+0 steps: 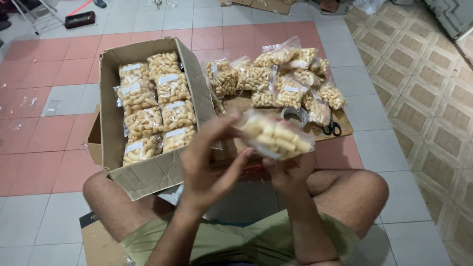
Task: Packing small plastic bags of snacks into a cardboard box while sitting on the floor
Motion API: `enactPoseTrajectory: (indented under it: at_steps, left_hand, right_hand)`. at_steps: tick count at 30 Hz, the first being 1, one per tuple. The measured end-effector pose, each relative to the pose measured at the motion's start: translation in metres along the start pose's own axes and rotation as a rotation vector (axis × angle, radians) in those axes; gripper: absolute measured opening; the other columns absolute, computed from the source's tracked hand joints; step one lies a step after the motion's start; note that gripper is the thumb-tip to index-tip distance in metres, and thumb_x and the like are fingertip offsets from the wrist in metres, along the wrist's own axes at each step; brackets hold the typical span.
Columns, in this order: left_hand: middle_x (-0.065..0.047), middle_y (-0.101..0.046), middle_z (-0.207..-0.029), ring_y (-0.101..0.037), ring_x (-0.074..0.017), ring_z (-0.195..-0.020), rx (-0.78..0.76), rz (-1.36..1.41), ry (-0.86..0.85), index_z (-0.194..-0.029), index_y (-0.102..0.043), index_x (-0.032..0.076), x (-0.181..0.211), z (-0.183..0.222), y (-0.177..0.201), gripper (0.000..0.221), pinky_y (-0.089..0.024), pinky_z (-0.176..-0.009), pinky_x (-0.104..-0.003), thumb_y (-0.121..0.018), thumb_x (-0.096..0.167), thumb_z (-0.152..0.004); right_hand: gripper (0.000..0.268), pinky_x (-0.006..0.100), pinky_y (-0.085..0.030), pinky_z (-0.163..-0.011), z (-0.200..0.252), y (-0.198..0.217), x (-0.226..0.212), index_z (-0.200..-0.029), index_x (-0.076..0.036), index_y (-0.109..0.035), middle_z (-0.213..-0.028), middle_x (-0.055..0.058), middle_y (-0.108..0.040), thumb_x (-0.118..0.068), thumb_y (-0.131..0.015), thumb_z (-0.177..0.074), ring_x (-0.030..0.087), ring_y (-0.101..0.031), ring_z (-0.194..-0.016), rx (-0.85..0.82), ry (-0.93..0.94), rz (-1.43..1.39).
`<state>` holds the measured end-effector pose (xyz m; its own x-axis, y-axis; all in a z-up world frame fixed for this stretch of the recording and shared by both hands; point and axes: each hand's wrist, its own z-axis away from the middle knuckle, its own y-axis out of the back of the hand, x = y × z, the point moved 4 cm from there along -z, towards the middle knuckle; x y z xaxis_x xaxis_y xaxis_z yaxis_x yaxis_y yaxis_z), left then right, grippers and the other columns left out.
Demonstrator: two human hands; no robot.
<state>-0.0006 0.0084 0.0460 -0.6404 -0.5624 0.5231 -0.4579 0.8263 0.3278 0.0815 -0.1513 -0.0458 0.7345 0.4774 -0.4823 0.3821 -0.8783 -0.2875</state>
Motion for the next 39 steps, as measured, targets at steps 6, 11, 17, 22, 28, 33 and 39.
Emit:
enactPoseTrajectory:
  at_steps: [6,11,17,22,28,33,39]
  left_hand:
    - [-0.014,-0.054,-0.163,-0.059,-0.0327,-0.152,-0.37,0.199,0.041,-0.156,-0.05,0.011,0.005,-0.01,0.011,0.058,-0.062,-0.126,-0.054,-0.068,0.036,-0.108]
    - [-0.016,-0.066,-0.151,-0.068,-0.0338,-0.142,-0.287,0.057,0.025,-0.149,-0.057,0.007,0.008,-0.001,0.004,0.049,-0.059,-0.124,-0.048,-0.073,0.021,-0.105]
    - [-0.017,-0.069,-0.144,-0.07,-0.0347,-0.136,-0.31,-0.09,-0.041,-0.142,-0.061,0.003,0.02,-0.013,0.002,0.043,-0.057,-0.121,-0.049,-0.067,-0.006,-0.1]
    - [-0.017,-0.068,-0.147,-0.068,-0.0332,-0.139,-0.331,-0.136,-0.045,-0.144,-0.061,0.004,0.01,-0.005,-0.001,0.051,-0.056,-0.123,-0.047,-0.065,-0.015,-0.096]
    - [-0.022,-0.053,-0.161,-0.065,-0.0382,-0.144,-0.289,-0.207,-0.122,-0.147,-0.06,0.003,-0.007,0.01,-0.003,0.047,-0.06,-0.12,-0.05,-0.075,-0.004,-0.103]
    - [-0.021,-0.045,-0.17,-0.051,-0.0374,-0.159,-0.351,-0.125,-0.085,-0.166,-0.034,0.007,-0.004,0.008,0.002,0.067,-0.049,-0.134,-0.052,-0.07,0.021,-0.112]
    - [-0.016,-0.073,-0.14,-0.074,-0.0345,-0.131,-0.266,-0.206,-0.068,-0.143,-0.061,0.007,-0.001,0.001,0.002,0.052,-0.061,-0.117,-0.046,-0.083,0.003,-0.095]
  right_hand:
    - [0.062,0.043,-0.072,-0.08,0.012,0.018,0.012,-0.145,-0.001,-0.055,-0.138,0.035,-0.064,0.006,-0.087,-0.093,0.044,-0.071,-0.122,-0.129,-0.539,-0.827]
    - [0.05,0.047,-0.056,-0.121,-0.03,-0.008,-0.015,-0.137,-0.013,-0.058,-0.14,0.01,-0.058,-0.033,-0.083,-0.099,0.027,-0.057,-0.138,-0.157,-0.211,-0.156]
    - [0.065,0.045,-0.058,-0.12,-0.039,0.011,-0.014,-0.154,-0.014,-0.044,-0.155,0.017,-0.048,-0.015,-0.081,-0.099,0.029,-0.057,-0.139,-0.201,-0.05,0.076]
    - [0.064,0.063,-0.044,-0.134,-0.033,0.022,-0.014,-0.151,-0.017,-0.046,-0.15,0.011,-0.054,-0.009,-0.081,-0.098,0.034,-0.059,-0.142,-0.396,0.195,0.526]
    - [0.037,0.07,-0.033,-0.134,-0.048,0.014,-0.038,-0.134,-0.007,-0.055,-0.138,0.018,-0.065,-0.016,-0.076,-0.104,0.04,-0.061,-0.137,-0.472,0.218,0.677]
    - [0.036,0.061,-0.048,-0.133,-0.049,0.01,-0.041,-0.133,-0.01,-0.056,-0.138,0.021,-0.067,-0.012,-0.076,-0.103,0.033,-0.068,-0.135,-0.477,0.028,0.289]
    - [0.065,0.063,-0.051,-0.131,-0.038,0.013,-0.019,-0.154,-0.018,-0.042,-0.163,0.021,-0.044,-0.013,-0.08,-0.102,0.044,-0.049,-0.154,-0.479,0.07,0.438]
